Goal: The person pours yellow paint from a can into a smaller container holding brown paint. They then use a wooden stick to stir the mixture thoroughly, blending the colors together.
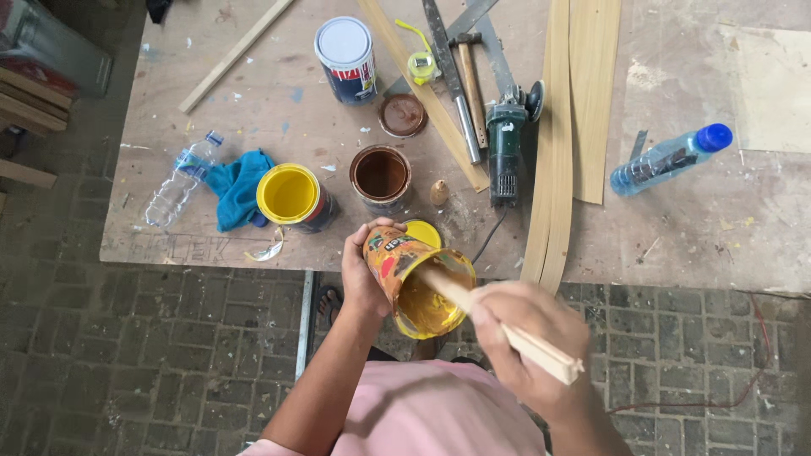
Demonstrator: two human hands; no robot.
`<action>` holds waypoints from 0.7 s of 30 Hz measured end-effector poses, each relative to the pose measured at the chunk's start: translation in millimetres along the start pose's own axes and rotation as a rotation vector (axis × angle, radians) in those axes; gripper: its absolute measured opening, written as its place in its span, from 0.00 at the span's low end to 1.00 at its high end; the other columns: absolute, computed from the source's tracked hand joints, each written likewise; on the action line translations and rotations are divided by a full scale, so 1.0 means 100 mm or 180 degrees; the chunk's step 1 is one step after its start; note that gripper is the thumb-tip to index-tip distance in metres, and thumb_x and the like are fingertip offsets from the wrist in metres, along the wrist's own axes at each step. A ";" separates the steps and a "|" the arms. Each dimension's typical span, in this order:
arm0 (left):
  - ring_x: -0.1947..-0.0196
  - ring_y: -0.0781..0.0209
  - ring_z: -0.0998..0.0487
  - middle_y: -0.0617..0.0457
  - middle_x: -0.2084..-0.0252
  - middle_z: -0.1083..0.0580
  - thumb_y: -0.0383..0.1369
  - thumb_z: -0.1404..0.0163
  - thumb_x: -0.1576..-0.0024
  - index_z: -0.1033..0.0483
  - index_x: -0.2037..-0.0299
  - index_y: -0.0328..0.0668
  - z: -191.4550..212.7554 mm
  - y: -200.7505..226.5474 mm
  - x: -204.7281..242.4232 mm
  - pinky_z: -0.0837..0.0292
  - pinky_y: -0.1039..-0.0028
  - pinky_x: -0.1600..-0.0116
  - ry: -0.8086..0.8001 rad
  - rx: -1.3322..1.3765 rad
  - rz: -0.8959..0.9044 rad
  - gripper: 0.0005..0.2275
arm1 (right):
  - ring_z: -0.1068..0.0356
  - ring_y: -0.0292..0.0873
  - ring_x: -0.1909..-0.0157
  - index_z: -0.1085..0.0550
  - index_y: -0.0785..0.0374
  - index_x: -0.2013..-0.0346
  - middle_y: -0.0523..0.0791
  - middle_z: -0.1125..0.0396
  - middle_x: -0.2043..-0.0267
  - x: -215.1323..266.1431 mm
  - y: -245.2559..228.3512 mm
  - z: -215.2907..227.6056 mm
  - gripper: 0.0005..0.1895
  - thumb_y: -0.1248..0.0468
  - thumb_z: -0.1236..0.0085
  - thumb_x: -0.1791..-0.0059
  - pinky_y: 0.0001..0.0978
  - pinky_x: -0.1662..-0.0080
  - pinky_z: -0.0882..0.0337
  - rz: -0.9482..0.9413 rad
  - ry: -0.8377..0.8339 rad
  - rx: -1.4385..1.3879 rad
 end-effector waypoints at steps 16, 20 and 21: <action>0.62 0.46 0.24 0.42 0.63 0.24 0.40 0.60 0.42 0.25 0.63 0.38 0.07 -0.07 -0.04 0.27 0.59 0.53 0.0289 -0.0037 -0.0042 0.14 | 0.25 0.42 0.65 0.27 0.65 0.70 0.48 0.27 0.65 -0.11 -0.07 0.06 0.07 0.67 0.51 0.49 0.29 0.58 0.25 -0.0218 0.0060 -0.0256; 0.61 0.48 0.24 0.42 0.63 0.24 0.40 0.60 0.41 0.25 0.61 0.38 0.08 -0.07 -0.06 0.28 0.61 0.51 0.0060 -0.0024 -0.0243 0.14 | 0.25 0.47 0.63 0.30 0.72 0.65 0.54 0.29 0.66 -0.03 0.19 0.02 0.06 0.69 0.52 0.48 0.28 0.62 0.20 0.0340 0.0451 -0.0083; 0.61 0.48 0.24 0.43 0.63 0.24 0.40 0.60 0.41 0.25 0.62 0.39 0.06 -0.06 -0.03 0.27 0.61 0.51 0.0182 -0.0043 -0.0199 0.14 | 0.25 0.46 0.63 0.29 0.68 0.65 0.53 0.28 0.65 -0.01 0.17 0.02 0.06 0.68 0.51 0.49 0.29 0.61 0.21 0.0218 0.0341 -0.0231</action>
Point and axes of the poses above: each hand's wrist, its own x-axis away from the middle knuckle, its own z-axis out of the back of the hand, y = z × x, the point moved 3 cm from there along -x, towards the middle knuckle
